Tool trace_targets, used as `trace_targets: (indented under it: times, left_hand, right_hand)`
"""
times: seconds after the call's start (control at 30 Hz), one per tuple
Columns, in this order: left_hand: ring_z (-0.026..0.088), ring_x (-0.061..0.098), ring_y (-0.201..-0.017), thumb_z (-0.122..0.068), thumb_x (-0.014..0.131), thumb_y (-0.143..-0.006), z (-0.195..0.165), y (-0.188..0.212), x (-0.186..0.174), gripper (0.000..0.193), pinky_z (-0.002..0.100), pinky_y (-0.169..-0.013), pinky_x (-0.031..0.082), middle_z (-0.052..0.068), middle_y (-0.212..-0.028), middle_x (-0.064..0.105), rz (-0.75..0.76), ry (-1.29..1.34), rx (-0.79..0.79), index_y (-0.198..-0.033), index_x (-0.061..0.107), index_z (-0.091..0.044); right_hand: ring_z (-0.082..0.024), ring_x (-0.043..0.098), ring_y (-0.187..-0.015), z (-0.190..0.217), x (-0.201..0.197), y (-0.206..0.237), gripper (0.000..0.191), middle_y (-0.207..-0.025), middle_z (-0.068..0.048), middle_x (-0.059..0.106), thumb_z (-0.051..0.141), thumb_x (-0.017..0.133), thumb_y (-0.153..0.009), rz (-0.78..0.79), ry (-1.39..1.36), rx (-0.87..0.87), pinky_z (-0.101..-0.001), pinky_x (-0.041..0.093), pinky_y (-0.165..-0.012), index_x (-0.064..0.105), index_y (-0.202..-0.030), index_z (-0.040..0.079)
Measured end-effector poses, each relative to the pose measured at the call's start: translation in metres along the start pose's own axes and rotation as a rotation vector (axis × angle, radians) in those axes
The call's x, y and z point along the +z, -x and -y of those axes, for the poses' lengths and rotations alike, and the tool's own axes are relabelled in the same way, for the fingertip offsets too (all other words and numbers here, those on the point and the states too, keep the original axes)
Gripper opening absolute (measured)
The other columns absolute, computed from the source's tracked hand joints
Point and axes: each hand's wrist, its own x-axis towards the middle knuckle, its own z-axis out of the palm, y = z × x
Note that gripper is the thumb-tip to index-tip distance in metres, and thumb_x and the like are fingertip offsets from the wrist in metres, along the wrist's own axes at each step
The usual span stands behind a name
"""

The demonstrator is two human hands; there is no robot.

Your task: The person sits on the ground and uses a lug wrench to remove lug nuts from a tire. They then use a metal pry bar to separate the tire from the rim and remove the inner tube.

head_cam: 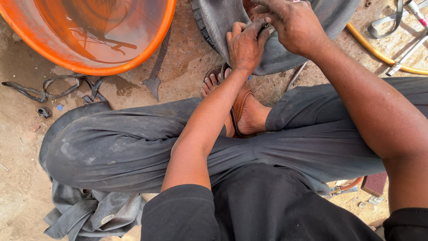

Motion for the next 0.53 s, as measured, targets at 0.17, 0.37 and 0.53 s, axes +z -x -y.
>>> trace_targets:
  times: [0.17,0.37,0.53]
  left_hand:
    - [0.015,0.056,-0.092,-0.051,0.065,-0.093,0.002,0.001,0.008,0.028,0.038,-0.086,0.039,-0.008,-0.076,0.068,-0.054,-0.041,0.026,-0.107,0.073,-0.028]
    - [0.016,0.056,-0.097,-0.047,0.067,-0.096,0.001,0.002,0.008,0.026,0.039,-0.087,0.039,-0.007,-0.082,0.069,-0.064,-0.107,0.057,-0.101,0.069,-0.022]
    - [0.017,0.056,-0.093,-0.045,0.066,-0.093,-0.008,0.001,-0.001,0.021,0.039,-0.086,0.039,-0.008,-0.088,0.072,-0.071,-0.045,0.061,-0.105,0.072,-0.029]
  right_hand:
    - [-0.026,0.073,-0.105,-0.005,0.000,-0.001,0.016,-0.113,-0.013,0.073,-0.001,0.062,-0.112,0.030,-0.070,0.082,-0.0412,0.059,-0.091,0.069,-0.126,0.003]
    - [-0.025,0.075,-0.088,0.023,-0.004,-0.001,0.001,-0.092,-0.010,0.075,0.006,0.072,-0.104,-0.087,0.091,0.126,-0.0449,0.054,-0.079,0.073,-0.105,0.006]
    - [-0.030,0.069,-0.081,-0.001,-0.029,0.016,0.006,-0.087,-0.014,0.070,0.002,0.062,-0.104,-0.269,0.073,-0.053,-0.0438,0.051,-0.079,0.068,-0.104,0.002]
